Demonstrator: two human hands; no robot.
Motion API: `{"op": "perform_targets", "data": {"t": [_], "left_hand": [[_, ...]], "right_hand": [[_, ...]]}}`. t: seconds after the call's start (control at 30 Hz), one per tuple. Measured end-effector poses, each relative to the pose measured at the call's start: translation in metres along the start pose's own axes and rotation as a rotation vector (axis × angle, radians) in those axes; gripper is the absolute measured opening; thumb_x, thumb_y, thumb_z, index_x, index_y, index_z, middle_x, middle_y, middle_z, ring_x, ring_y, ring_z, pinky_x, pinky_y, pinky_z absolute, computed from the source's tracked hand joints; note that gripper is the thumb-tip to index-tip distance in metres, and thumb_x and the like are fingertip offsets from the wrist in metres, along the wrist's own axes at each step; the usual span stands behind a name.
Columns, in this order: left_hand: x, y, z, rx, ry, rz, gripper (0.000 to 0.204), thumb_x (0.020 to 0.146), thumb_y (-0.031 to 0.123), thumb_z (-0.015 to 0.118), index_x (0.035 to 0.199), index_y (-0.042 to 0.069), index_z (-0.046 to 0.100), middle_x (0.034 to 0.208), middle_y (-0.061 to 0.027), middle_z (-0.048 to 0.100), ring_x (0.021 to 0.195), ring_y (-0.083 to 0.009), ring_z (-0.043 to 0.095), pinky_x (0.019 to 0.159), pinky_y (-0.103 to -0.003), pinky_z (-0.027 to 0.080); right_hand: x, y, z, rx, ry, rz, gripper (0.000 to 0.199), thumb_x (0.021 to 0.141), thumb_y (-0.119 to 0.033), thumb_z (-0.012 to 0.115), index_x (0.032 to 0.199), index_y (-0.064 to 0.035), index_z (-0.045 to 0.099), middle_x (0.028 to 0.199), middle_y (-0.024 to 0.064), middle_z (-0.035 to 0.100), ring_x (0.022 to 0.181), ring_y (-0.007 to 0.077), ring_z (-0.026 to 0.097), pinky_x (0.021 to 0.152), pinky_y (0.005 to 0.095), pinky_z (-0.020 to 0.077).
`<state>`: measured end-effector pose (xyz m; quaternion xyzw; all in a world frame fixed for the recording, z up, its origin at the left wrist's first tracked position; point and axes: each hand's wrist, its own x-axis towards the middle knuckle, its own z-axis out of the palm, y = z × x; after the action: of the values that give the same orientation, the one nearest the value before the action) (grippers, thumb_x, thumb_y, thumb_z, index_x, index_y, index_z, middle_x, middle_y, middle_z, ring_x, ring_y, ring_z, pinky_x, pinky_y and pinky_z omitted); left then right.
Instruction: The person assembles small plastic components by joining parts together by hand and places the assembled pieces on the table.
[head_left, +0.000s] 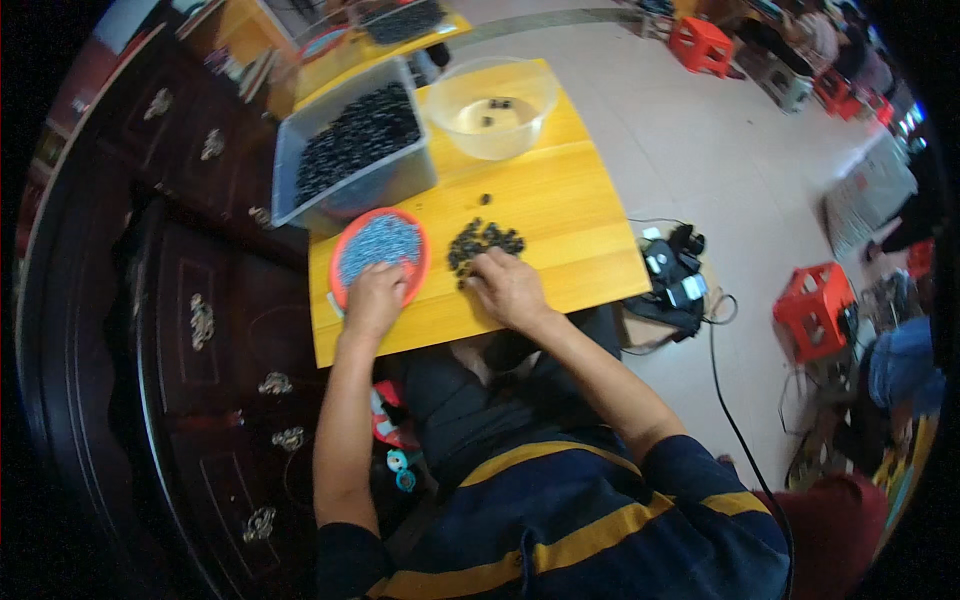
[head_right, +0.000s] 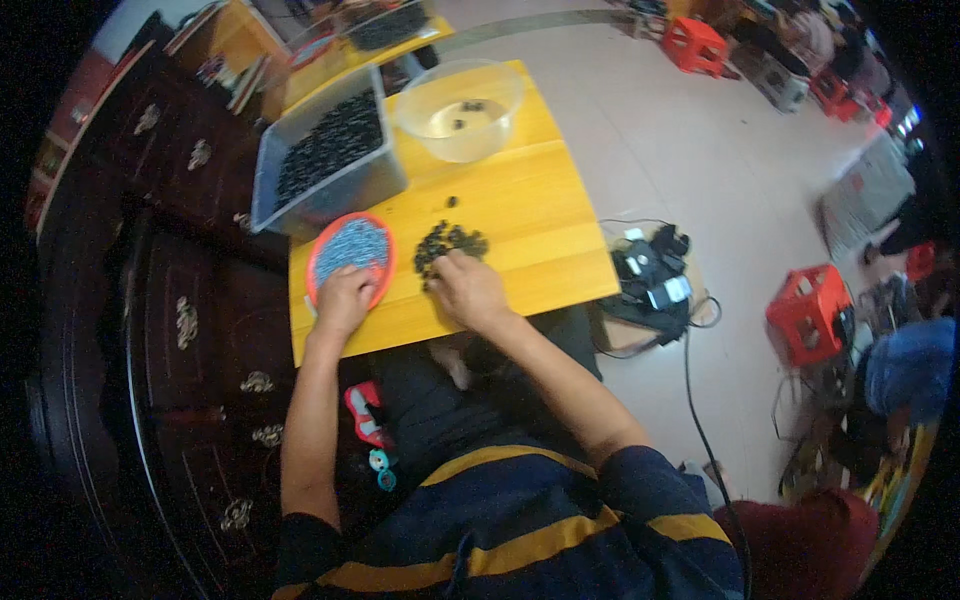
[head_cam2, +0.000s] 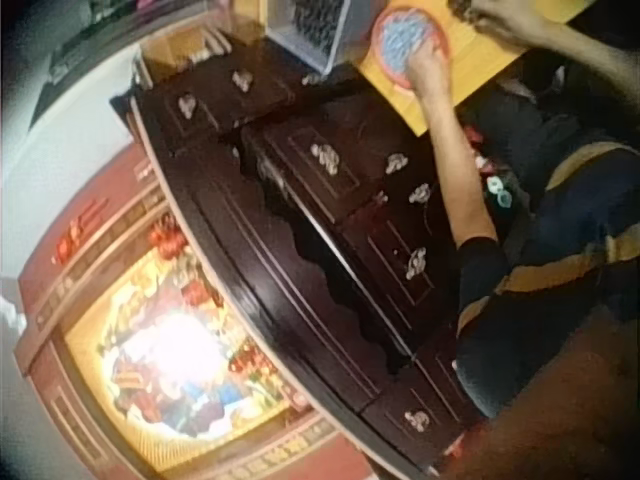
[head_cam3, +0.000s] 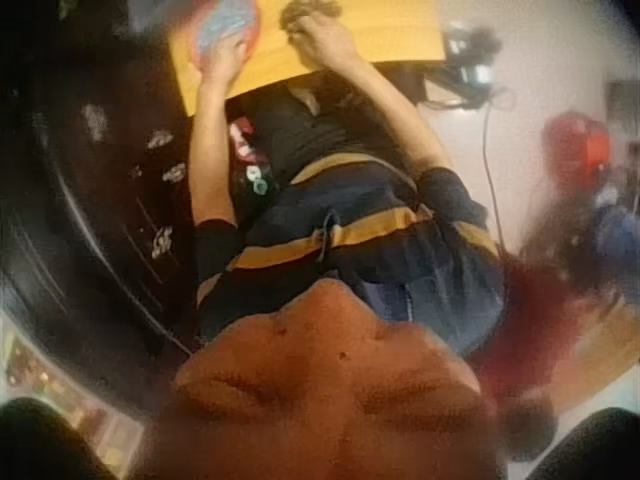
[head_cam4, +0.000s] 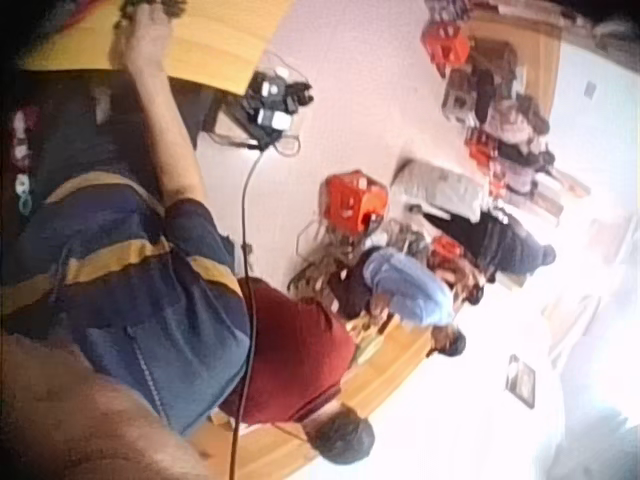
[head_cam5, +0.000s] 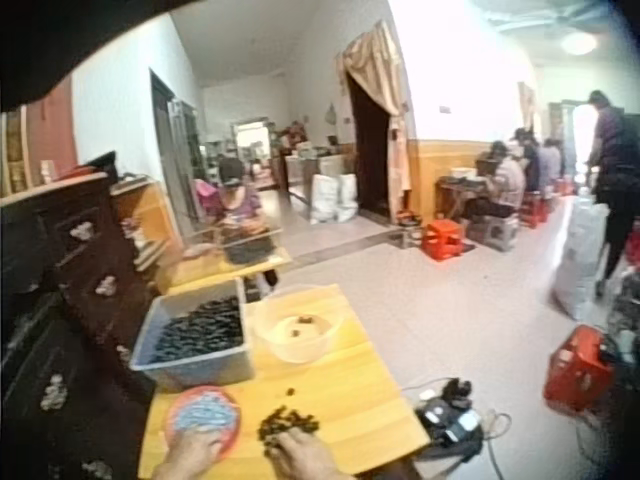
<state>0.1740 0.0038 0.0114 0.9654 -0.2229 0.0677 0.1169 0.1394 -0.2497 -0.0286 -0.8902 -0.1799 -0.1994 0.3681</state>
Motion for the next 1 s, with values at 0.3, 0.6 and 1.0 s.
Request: {"op": "perform_targets", "data": {"t": [0.3, 0.6, 1.0], "left_hand": [[0.021, 0.005, -0.008, 0.014, -0.087, 0.085, 0.004, 0.079, 0.010, 0.069, 0.081, 0.007, 0.071, 0.084, -0.0123, 0.066, 0.088, -0.0345, 0.063, 0.078, -0.046, 0.052], [0.026, 0.005, -0.007, -0.019, -0.059, 0.095, 0.006, 0.079, 0.010, 0.071, 0.081, 0.005, 0.071, 0.083, -0.0135, 0.067, 0.085, -0.0349, 0.064, 0.077, -0.045, 0.052], [0.025, 0.051, -0.061, -0.061, 0.040, 0.157, 0.016, 0.085, 0.011, 0.069, 0.099, 0.004, 0.070, 0.093, -0.0153, 0.068, 0.087, -0.0353, 0.065, 0.078, -0.044, 0.052]], "right_hand": [[-0.003, 0.001, -0.012, 0.186, 0.038, 0.055, 0.020, 0.092, -0.022, 0.064, 0.104, -0.0080, 0.057, 0.096, 0.0135, 0.063, 0.088, 0.0349, 0.066, 0.073, 0.0439, 0.0537], [-0.002, 0.008, -0.007, 0.272, 0.047, 0.098, 0.022, 0.092, -0.023, 0.063, 0.105, -0.0065, 0.058, 0.095, 0.0151, 0.065, 0.090, 0.0356, 0.065, 0.077, 0.0445, 0.0531], [0.002, 0.008, 0.001, 0.281, 0.021, 0.066, 0.020, 0.090, -0.022, 0.066, 0.101, -0.0053, 0.062, 0.093, 0.0161, 0.065, 0.088, 0.0374, 0.065, 0.076, 0.0435, 0.0530]]}}
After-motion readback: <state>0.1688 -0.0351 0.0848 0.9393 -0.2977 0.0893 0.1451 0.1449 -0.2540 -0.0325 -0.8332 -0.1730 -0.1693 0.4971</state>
